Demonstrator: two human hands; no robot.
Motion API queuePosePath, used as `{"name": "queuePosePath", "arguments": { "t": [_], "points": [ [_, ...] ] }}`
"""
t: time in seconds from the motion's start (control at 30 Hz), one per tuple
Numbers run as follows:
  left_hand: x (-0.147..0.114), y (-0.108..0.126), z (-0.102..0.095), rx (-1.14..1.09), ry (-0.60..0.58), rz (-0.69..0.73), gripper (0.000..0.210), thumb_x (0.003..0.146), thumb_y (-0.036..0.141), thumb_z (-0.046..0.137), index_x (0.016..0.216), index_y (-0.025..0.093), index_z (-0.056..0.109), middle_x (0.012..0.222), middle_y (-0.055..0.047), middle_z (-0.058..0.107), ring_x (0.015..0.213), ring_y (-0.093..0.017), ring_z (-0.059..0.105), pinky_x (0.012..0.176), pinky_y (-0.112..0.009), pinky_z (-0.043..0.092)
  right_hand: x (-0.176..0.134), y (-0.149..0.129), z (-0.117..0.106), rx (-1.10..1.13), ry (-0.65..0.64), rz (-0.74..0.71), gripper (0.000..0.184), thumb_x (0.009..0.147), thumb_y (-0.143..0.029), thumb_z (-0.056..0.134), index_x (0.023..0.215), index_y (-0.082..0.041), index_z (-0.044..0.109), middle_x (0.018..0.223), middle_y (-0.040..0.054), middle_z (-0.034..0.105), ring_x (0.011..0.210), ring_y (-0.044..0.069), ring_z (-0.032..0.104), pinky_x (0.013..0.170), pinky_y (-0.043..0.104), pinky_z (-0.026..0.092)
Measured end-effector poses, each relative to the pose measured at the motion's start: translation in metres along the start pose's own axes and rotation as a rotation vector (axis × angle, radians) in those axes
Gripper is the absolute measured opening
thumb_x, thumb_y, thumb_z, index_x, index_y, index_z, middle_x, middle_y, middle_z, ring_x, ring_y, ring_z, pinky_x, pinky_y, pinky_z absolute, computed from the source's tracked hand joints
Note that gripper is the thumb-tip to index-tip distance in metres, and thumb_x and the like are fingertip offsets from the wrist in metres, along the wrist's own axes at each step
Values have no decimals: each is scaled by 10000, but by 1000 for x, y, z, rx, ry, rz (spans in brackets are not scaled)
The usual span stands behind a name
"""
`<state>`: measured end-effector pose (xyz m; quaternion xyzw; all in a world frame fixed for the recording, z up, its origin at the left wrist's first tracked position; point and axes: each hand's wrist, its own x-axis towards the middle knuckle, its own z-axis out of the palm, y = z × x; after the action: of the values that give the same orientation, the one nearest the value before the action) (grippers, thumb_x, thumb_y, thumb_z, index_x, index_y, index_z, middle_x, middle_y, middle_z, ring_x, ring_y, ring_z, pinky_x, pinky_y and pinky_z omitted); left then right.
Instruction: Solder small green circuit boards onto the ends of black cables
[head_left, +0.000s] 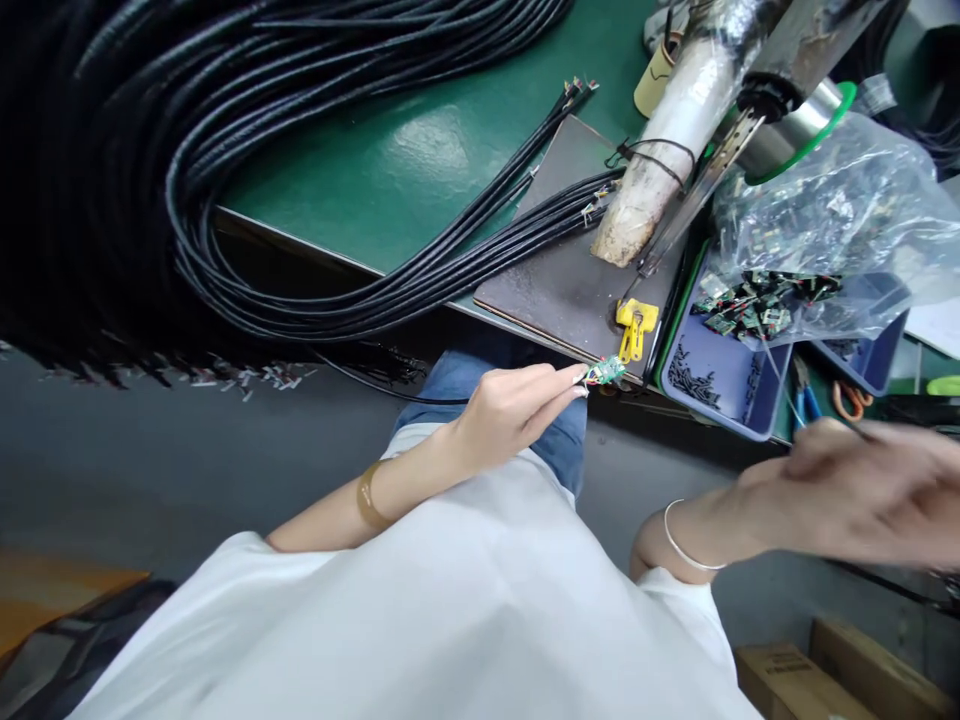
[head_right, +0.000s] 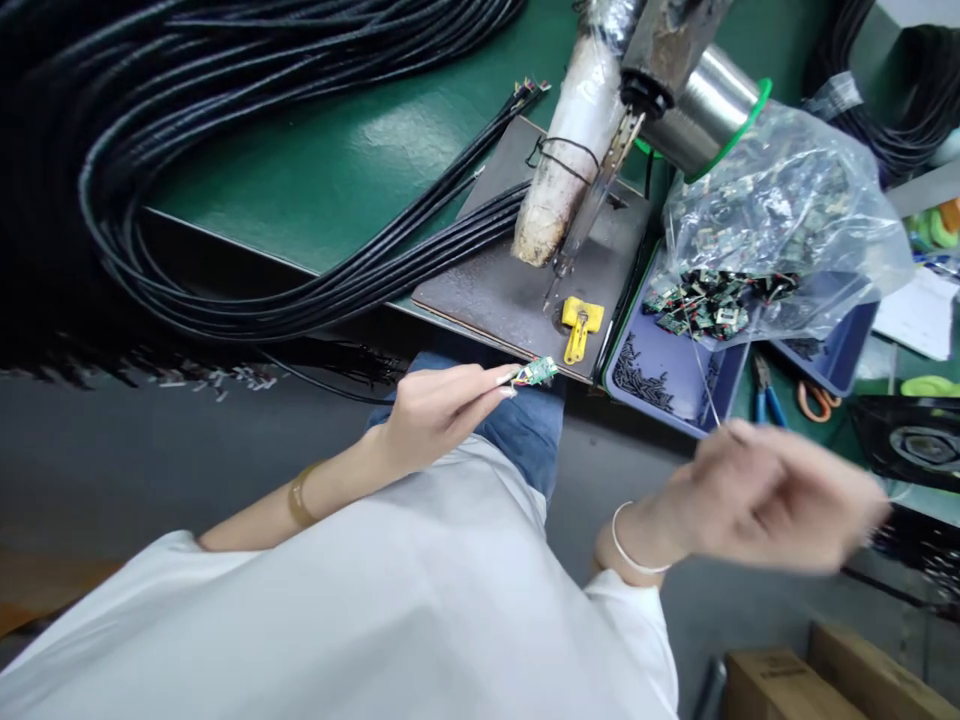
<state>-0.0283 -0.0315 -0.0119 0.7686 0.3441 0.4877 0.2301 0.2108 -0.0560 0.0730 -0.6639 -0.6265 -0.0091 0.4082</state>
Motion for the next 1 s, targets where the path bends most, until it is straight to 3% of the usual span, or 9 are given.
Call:
{"name": "queuePosePath", "arguments": {
  "t": [0.1, 0.17, 0.27, 0.33, 0.5, 0.57, 0.7, 0.87, 1.0],
  "points": [
    [-2, 8, 0, -211, -79, -119, 152, 922, 205, 641, 986, 130, 757, 707, -25, 725, 570, -59, 561, 550, -171, 418, 7, 13, 5, -229, -94, 44, 257, 946, -432, 582, 896, -214, 711, 724, 11, 640, 590, 127, 501, 593, 305, 341],
    [0, 12, -4, -483, -267, -313, 139, 889, 238, 683, 865, 130, 766, 696, -30, 716, 571, -62, 556, 521, -173, 396, 14, 30, 13, -301, -323, 46, 190, 904, -372, 640, 871, -204, 722, 796, 10, 688, 594, 107, 473, 629, 287, 357],
    [5, 10, -12, -890, -619, -651, 185, 800, 295, 766, 758, 119, 726, 635, -12, 662, 554, -69, 543, 510, -177, 396, 25, 58, 22, -219, -461, 108, 143, 857, -343, 687, 922, -219, 718, 865, -7, 721, 564, 89, 447, 612, 264, 349],
    [10, 4, -15, -1058, -679, -816, 223, 763, 314, 791, 734, 117, 689, 580, 18, 595, 506, -50, 479, 489, -173, 369, 28, 71, 24, -190, -513, 142, 169, 835, -371, 713, 875, -207, 702, 833, -11, 718, 549, 87, 454, 593, 258, 342],
    [17, -9, -9, -1160, -397, -936, 249, 776, 344, 774, 770, 107, 696, 509, 33, 545, 434, -21, 353, 418, -166, 227, 22, 63, 22, -252, -471, 140, 198, 863, -384, 694, 812, -196, 662, 630, -58, 568, 492, 71, 402, 557, 258, 308],
    [18, -11, -4, -1148, -305, -934, 254, 795, 354, 756, 836, 106, 721, 530, 14, 597, 414, -17, 332, 402, -173, 202, 16, 47, 22, -191, -304, 183, 211, 883, -397, 676, 831, -193, 653, 597, -67, 532, 461, 66, 380, 531, 257, 303],
    [21, -10, 5, -1035, -163, -877, 226, 792, 318, 756, 877, 108, 752, 612, -19, 679, 450, -30, 425, 436, -178, 326, 1, 9, 24, 243, 97, 224, 143, 837, -305, 738, 867, -193, 655, 797, -1, 662, 687, 120, 642, 587, 243, 445],
    [27, -2, 12, -854, -9, -809, 148, 767, 242, 760, 837, 111, 755, 611, -11, 679, 568, -82, 600, 581, -196, 498, -24, -25, 44, 467, -203, 218, 43, 827, -246, 746, 846, -221, 717, 858, 5, 685, 650, 92, 595, 503, 218, 405],
    [28, 2, 15, -765, 45, -718, 127, 790, 227, 728, 840, 117, 765, 678, -24, 710, 591, -86, 624, 602, -192, 528, -39, -31, 66, 352, -162, 216, 85, 886, -291, 691, 901, -220, 735, 853, 9, 688, 552, 72, 504, 499, 243, 394]
  ]
}}
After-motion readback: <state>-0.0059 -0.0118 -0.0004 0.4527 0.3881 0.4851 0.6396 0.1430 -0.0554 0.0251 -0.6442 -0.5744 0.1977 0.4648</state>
